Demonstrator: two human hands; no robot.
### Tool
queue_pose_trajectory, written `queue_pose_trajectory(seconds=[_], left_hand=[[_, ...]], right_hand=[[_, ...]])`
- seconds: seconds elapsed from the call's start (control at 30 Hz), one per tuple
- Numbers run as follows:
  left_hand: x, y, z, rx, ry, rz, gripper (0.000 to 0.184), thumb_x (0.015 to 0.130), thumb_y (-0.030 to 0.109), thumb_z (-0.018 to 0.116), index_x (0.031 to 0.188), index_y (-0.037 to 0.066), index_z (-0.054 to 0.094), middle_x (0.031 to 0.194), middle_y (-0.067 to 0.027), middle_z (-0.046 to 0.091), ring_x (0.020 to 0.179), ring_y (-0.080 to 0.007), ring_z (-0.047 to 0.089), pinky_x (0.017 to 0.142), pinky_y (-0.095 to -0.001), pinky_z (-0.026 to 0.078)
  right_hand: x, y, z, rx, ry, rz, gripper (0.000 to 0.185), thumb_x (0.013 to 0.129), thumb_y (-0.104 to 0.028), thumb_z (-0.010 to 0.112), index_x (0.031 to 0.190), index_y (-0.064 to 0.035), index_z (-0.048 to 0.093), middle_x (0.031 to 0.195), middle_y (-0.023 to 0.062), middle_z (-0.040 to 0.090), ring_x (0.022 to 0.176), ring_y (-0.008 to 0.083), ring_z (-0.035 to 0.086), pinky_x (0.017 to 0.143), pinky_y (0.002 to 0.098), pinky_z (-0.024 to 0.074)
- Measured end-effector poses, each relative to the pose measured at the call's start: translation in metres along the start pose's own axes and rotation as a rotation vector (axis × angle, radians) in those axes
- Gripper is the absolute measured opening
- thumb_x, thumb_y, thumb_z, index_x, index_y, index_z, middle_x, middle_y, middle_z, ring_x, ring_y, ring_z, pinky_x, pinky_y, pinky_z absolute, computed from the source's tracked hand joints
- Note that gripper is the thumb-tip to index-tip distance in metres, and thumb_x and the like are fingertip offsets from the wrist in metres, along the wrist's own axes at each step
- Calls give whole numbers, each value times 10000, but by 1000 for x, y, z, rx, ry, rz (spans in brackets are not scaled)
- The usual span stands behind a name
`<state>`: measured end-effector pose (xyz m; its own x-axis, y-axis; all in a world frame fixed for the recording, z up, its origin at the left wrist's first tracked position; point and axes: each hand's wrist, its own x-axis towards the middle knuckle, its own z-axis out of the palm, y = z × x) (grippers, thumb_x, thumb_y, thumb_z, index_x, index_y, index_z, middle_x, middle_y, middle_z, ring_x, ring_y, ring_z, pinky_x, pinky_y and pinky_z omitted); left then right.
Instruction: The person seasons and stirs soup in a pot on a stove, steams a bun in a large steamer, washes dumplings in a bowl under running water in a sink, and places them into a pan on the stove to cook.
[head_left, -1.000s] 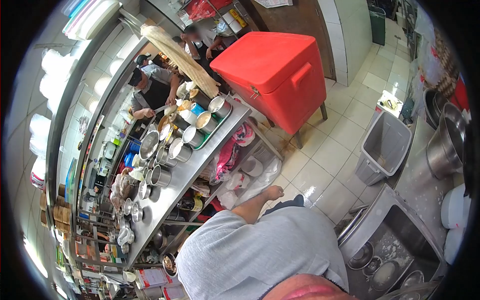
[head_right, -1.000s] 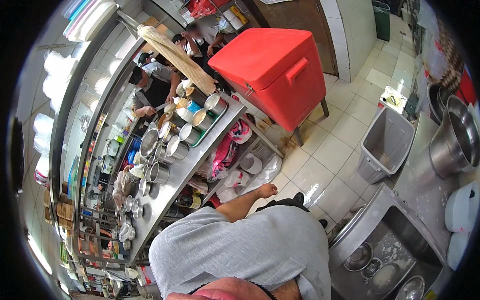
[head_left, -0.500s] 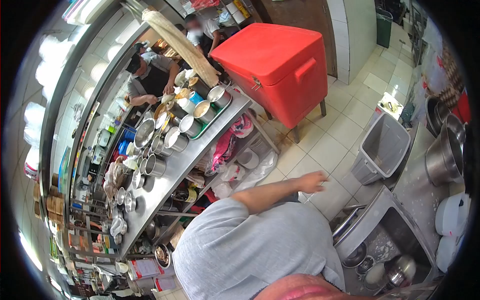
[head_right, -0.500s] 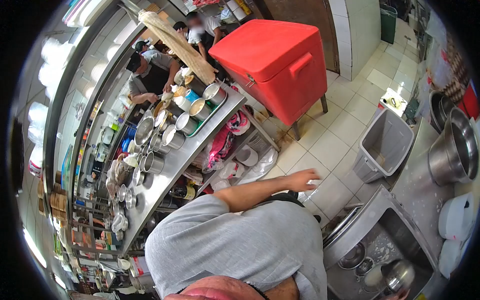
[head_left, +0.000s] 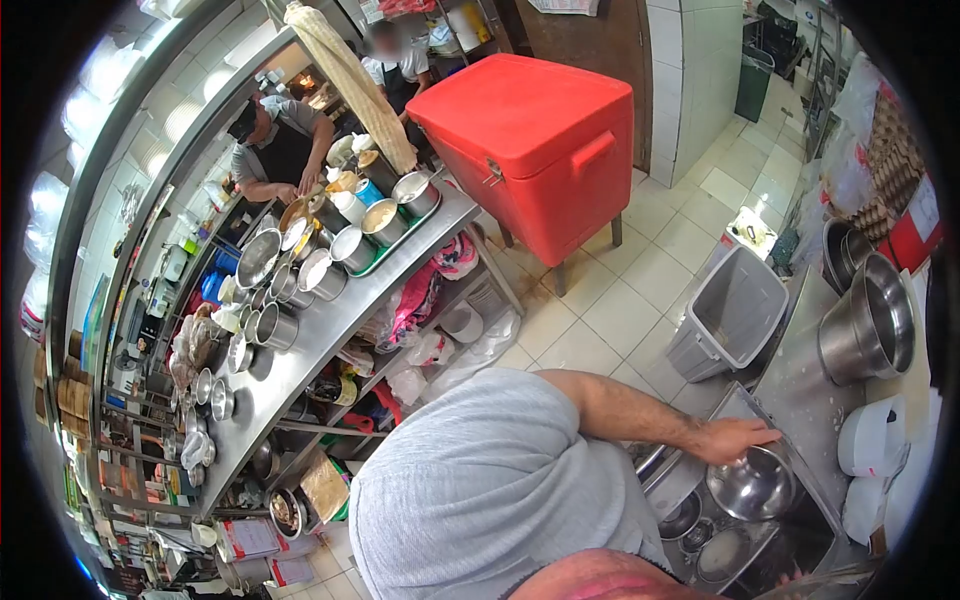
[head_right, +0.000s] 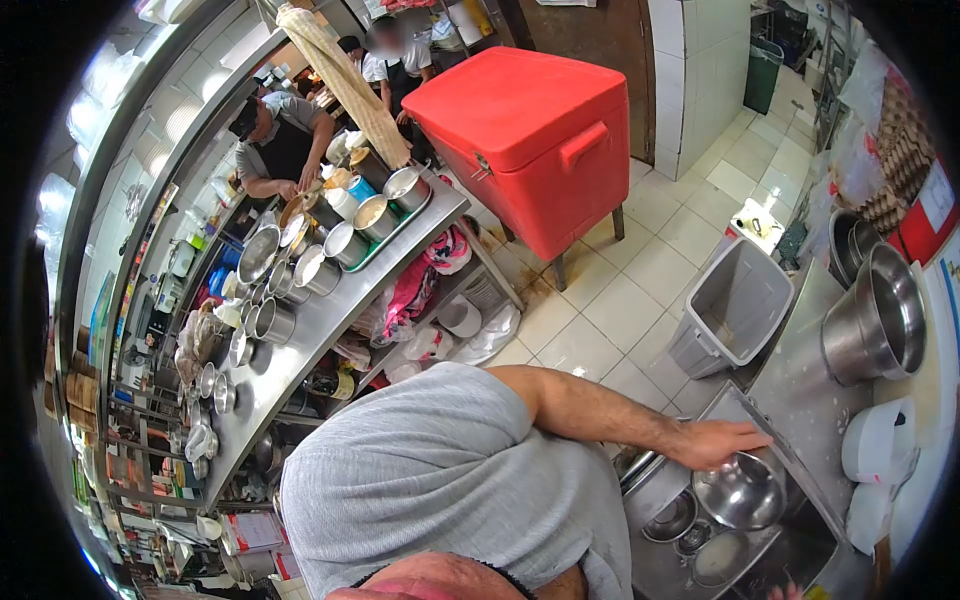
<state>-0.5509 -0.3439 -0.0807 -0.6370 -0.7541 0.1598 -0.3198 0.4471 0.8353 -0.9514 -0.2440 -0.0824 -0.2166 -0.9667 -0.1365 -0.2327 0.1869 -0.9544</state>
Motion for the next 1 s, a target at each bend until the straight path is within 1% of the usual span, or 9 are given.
queue_pose_trajectory(seconds=[0.03,0.13,0.3,0.47,0.63,0.77,0.9,0.97,1.0], left_hand=[[-7,-13,0,55,51,78,694,711,-25,557,1330,56,256,1222,-167,383,1103,-330,449,926,-377,396],[-30,-30,-20,90,108,44,677,729,-27,543,1334,63,253,1224,-169,380,1107,-327,443,921,-364,398],[-72,-37,-51,26,363,34,617,753,-68,471,1319,54,257,1217,-166,376,1115,-321,424,936,-351,376],[-108,-36,-77,110,444,31,654,714,-83,473,1318,60,267,1224,-151,374,1116,-312,425,934,-349,379],[-144,-44,-86,118,579,-118,662,696,-109,450,1312,59,276,1200,-149,388,1110,-306,429,934,-343,385],[-171,-48,-93,47,689,-280,649,709,-91,447,1314,55,264,1180,-158,400,1127,-302,421,966,-350,355],[-196,-60,-100,-57,781,-379,663,717,-56,463,1329,37,227,1245,-176,382,1171,-280,398,1004,-343,315],[-213,-57,-106,-113,807,-365,672,718,-47,466,1335,33,213,1265,-180,372,1188,-273,382,1013,-338,302],[-224,-57,-110,-167,816,-355,682,718,-37,469,1341,28,199,1284,-183,363,1204,-267,367,1022,-333,290]], right_hand=[[1,4,-8,-119,80,-20,459,854,-286,537,1212,-14,448,1132,114,512,953,220,512,807,320,406],[3,17,-13,-382,287,-67,479,851,-292,538,1230,-23,424,1150,116,496,964,221,508,808,322,408],[19,37,-7,-576,449,-127,514,847,-302,538,1260,-39,382,1179,120,471,983,224,501,810,324,411],[42,35,10,-602,495,-184,553,843,-313,539,1290,-55,341,1209,124,446,1002,226,493,813,327,414],[64,8,53,-432,466,-264,594,839,-323,540,1320,-71,300,1239,128,420,1020,229,486,815,329,418],[70,-32,126,-23,136,-239,628,835,-331,540,1344,-84,267,1263,131,400,1035,231,480,817,331,420],[40,-86,256,297,-549,-78,664,832,-339,541,1368,-96,234,1286,134,380,1050,233,474,819,333,423],[14,-114,327,270,-823,-56,793,720,-219,665,1363,-53,231,1248,141,405,944,198,522,693,255,488],[5,-115,353,291,-923,-46,705,787,-104,588,1372,-59,198,1238,142,410,934,185,534,637,244,507]])
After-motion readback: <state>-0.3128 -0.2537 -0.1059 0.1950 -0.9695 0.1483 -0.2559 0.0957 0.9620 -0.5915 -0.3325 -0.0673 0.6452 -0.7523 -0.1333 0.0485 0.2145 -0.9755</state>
